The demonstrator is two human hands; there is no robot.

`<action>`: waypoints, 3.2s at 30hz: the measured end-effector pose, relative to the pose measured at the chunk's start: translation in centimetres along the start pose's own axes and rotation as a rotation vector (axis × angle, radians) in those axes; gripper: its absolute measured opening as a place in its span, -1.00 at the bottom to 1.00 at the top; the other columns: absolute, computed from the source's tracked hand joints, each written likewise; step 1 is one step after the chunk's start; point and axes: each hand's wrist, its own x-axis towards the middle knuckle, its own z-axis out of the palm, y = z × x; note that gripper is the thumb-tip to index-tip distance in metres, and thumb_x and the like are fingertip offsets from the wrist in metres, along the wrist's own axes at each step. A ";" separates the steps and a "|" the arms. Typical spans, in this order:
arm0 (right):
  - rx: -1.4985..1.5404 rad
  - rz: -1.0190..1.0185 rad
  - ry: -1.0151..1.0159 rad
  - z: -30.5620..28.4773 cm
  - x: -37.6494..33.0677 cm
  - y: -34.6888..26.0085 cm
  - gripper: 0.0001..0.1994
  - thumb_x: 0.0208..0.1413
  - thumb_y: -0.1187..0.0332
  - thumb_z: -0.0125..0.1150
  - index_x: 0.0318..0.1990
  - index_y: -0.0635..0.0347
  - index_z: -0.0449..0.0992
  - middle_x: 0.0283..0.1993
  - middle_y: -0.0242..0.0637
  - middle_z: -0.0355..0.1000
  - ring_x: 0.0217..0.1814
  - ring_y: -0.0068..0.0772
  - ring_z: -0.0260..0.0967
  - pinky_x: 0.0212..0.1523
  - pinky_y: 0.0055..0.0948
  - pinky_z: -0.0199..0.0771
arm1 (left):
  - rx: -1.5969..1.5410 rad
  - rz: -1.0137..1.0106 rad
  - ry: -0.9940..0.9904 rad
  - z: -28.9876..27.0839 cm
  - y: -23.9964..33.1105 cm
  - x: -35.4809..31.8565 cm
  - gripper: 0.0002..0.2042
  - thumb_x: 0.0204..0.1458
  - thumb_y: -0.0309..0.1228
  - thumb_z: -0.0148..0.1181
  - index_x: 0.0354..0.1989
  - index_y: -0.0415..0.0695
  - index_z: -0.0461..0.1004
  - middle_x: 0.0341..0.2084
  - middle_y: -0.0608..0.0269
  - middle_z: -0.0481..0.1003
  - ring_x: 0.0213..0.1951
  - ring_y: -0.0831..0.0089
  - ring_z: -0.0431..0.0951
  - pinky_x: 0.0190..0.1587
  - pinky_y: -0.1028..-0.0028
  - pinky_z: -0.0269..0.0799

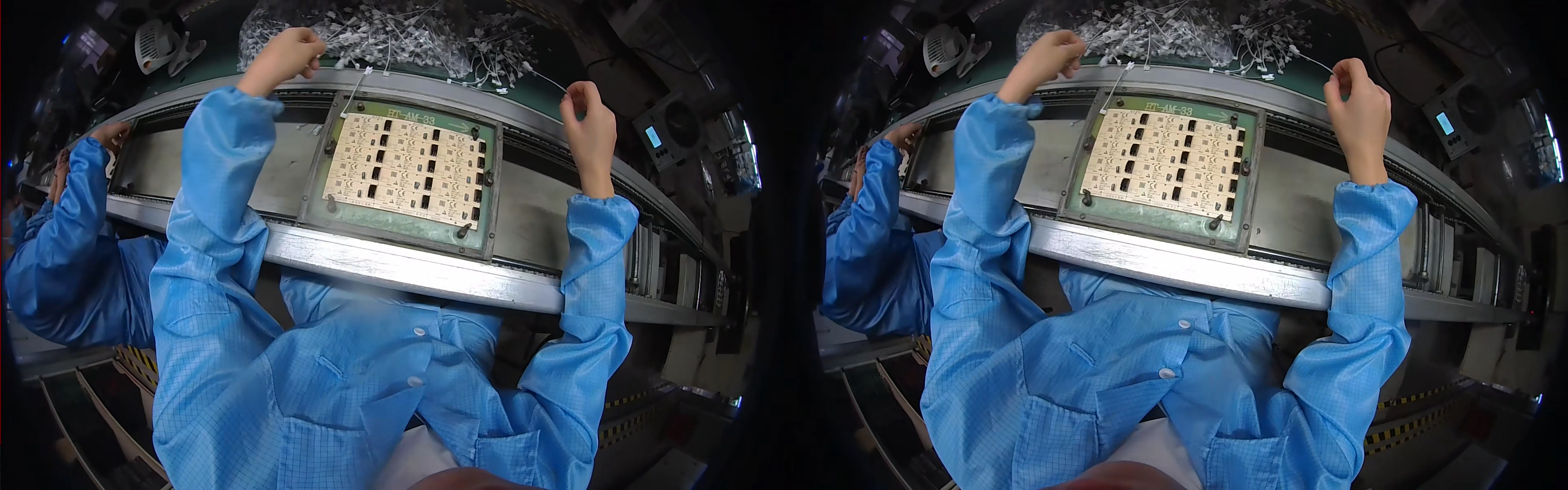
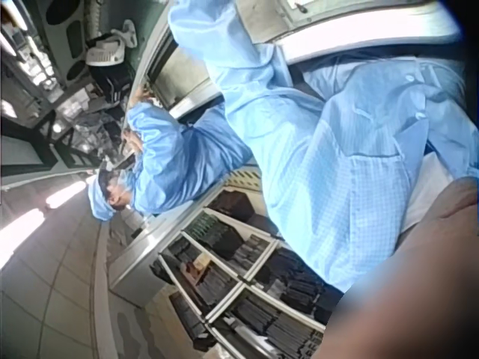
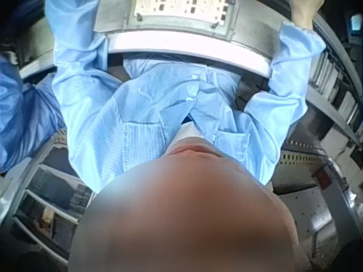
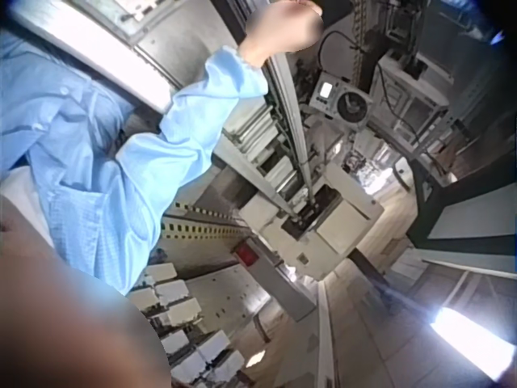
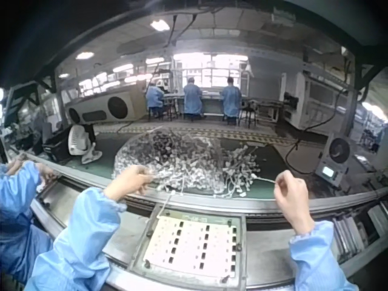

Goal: Connecting wires and connectors to printed circuit boards on a manual assembly line.

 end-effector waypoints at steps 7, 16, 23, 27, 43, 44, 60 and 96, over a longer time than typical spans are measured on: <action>0.005 -0.051 0.003 -0.1 0.2 -0.1 -0.85 0.19 0.39 0.23 -0.14 0.22 0.50 -0.32 -0.17 0.59 -0.27 -0.22 0.59 -0.19 -0.34 0.53 | 0.294 0.257 0.186 2.9 -3.4 2.4 -0.58 0.17 -0.13 0.18 -0.02 -0.26 0.55 -0.24 -0.21 0.61 -0.08 -0.20 0.59 0.06 0.09 0.49; 0.036 -0.005 0.002 -0.6 0.5 -0.1 -0.83 0.22 0.35 0.26 -0.11 0.20 0.52 -0.31 -0.16 0.58 -0.28 -0.31 0.58 -0.20 -0.38 0.52 | 0.123 0.311 0.143 -2.5 -6.0 -0.2 -0.45 0.12 -0.06 0.37 0.13 -0.19 0.44 -0.10 0.00 0.55 -0.08 0.22 0.55 -0.01 0.30 0.49; 0.045 0.004 -0.033 -0.4 0.8 0.1 -0.87 0.25 0.39 0.23 -0.13 0.21 0.50 -0.33 -0.20 0.59 -0.27 -0.34 0.59 -0.19 -0.40 0.50 | 0.482 0.333 -0.340 -3.0 -8.7 -6.1 -0.78 0.03 -0.44 0.30 -0.15 -0.18 0.54 -0.38 0.04 0.59 -0.32 0.18 0.60 -0.20 0.26 0.50; 0.005 -0.008 -0.068 -0.1 0.3 0.7 -0.88 0.25 0.40 0.21 -0.13 0.23 0.49 -0.33 -0.19 0.59 -0.27 -0.29 0.59 -0.19 -0.39 0.49 | 0.711 0.268 -0.442 2.7 -10.1 -6.2 -0.75 -0.01 -0.35 0.29 -0.16 -0.15 0.53 -0.30 -0.01 0.61 -0.19 -0.07 0.62 -0.13 0.11 0.53; 0.025 0.022 -0.073 0.1 0.2 0.8 -0.89 0.24 0.43 0.21 -0.15 0.24 0.48 -0.32 -0.17 0.56 -0.27 -0.25 0.57 -0.19 -0.35 0.49 | -0.193 0.313 -0.200 -4.9 -3.0 -4.0 -0.84 0.26 -0.36 0.01 -0.11 -0.17 0.38 -0.42 0.23 0.52 -0.35 0.49 0.54 -0.25 0.49 0.47; 0.014 0.015 -0.084 0.1 0.2 0.9 -0.89 0.23 0.43 0.21 -0.15 0.24 0.48 -0.33 -0.16 0.56 -0.27 -0.24 0.56 -0.19 -0.34 0.50 | -0.186 0.321 -0.206 -4.0 -2.6 -2.9 -0.84 0.26 -0.36 0.01 -0.11 -0.17 0.38 -0.42 0.23 0.52 -0.35 0.49 0.54 -0.25 0.49 0.47; -0.007 -0.104 0.040 -0.8 0.5 0.3 -0.90 0.19 0.41 0.23 -0.21 0.19 0.47 -0.41 -0.32 0.50 -0.35 -0.36 0.51 -0.10 -0.37 0.48 | 0.492 0.347 0.138 -2.4 -2.8 5.5 -0.60 0.29 -0.22 -0.15 -0.31 -0.29 0.53 -0.32 -0.11 0.61 -0.21 -0.14 0.60 -0.17 0.04 0.49; 0.097 -0.038 0.018 0.6 -0.8 -2.7 -0.83 0.23 0.34 0.29 -0.07 0.11 0.58 -0.29 -0.27 0.63 -0.22 -0.33 0.62 -0.17 -0.42 0.55 | 0.190 0.284 0.055 5.6 0.5 -3.5 -0.75 0.06 -0.27 0.32 -0.27 -0.25 0.57 -0.44 -0.01 0.61 -0.38 0.15 0.61 -0.26 0.27 0.50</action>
